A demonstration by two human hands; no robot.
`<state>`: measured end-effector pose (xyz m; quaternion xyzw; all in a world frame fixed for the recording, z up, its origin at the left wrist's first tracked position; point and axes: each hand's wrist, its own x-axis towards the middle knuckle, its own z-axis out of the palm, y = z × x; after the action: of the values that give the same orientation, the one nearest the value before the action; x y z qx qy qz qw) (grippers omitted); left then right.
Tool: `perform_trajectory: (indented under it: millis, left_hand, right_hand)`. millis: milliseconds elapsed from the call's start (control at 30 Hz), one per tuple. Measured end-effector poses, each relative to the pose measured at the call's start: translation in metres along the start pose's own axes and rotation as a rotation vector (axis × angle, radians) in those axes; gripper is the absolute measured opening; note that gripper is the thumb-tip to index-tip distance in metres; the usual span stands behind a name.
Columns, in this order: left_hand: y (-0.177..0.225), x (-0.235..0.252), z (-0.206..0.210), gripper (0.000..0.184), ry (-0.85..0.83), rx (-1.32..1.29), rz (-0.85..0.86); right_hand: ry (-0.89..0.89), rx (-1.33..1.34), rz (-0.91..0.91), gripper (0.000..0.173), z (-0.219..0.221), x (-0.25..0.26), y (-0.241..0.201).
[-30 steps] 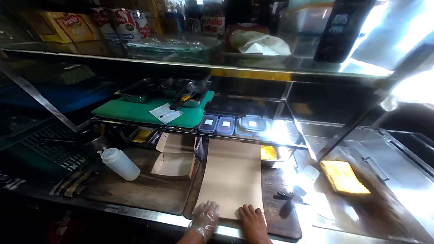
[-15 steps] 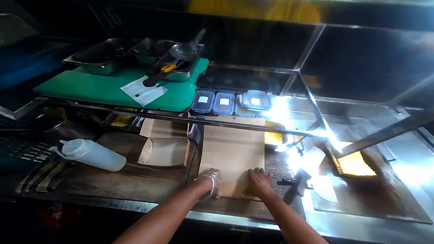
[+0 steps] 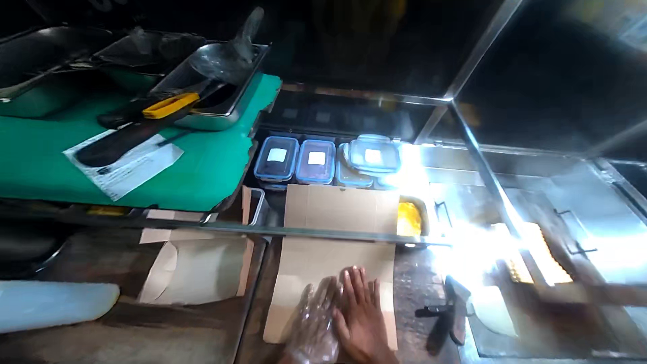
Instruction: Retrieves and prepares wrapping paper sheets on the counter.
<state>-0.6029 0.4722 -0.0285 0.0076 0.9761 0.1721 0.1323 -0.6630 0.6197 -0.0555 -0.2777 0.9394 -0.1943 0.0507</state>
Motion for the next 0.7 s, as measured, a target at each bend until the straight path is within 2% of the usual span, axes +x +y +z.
perform_trajectory:
  millis: [67, 133, 200, 267, 333, 400, 467, 600, 700]
  left_hand:
    - [-0.005, 0.011, 0.003, 0.076, 0.103, -0.026, 0.029]
    - [-0.004, 0.002, -0.006, 0.086, 0.025, -0.072, 0.008]
    - [0.001, -0.005, -0.012, 0.084, -0.068, -0.053, 0.03]
    - [0.005, -0.007, -0.037, 0.08, -0.189, -0.062, 0.02]
    - [0.004, -0.03, -0.06, 0.061, -0.239, -0.012, -0.056]
    - [0.004, -0.053, -0.079, 0.042, -0.351, 0.05, -0.169]
    - [0.004, -0.069, -0.086, 0.038, -0.414, 0.1, -0.226]
    - [0.011, -0.093, -0.08, 0.031, -0.376, 0.195, -0.138]
    - [0.014, -0.123, -0.084, 0.027, -0.397, 0.243, -0.041]
  right_hand:
    - [0.001, 0.015, -0.017, 0.091, -0.002, 0.011, 0.007]
    - [-0.011, 0.039, -0.034, 0.091, 0.006, 0.004, 0.002]
    - [-0.069, 0.083, -0.055, 0.083, 0.001, -0.005, 0.002]
    - [-0.248, 0.158, -0.035, 0.067, -0.033, -0.004, 0.001]
    - [-0.451, 0.114, 0.017, 0.052, -0.078, -0.02, -0.008]
    - [-0.612, 0.003, 0.074, 0.046, -0.114, -0.05, -0.006]
    - [-0.648, -0.073, 0.098, 0.039, -0.119, -0.073, 0.013]
    - [-0.723, -0.076, 0.188, 0.034, -0.125, -0.094, 0.024]
    - [-0.71, 0.161, 0.151, 0.038, -0.134, -0.128, 0.045]
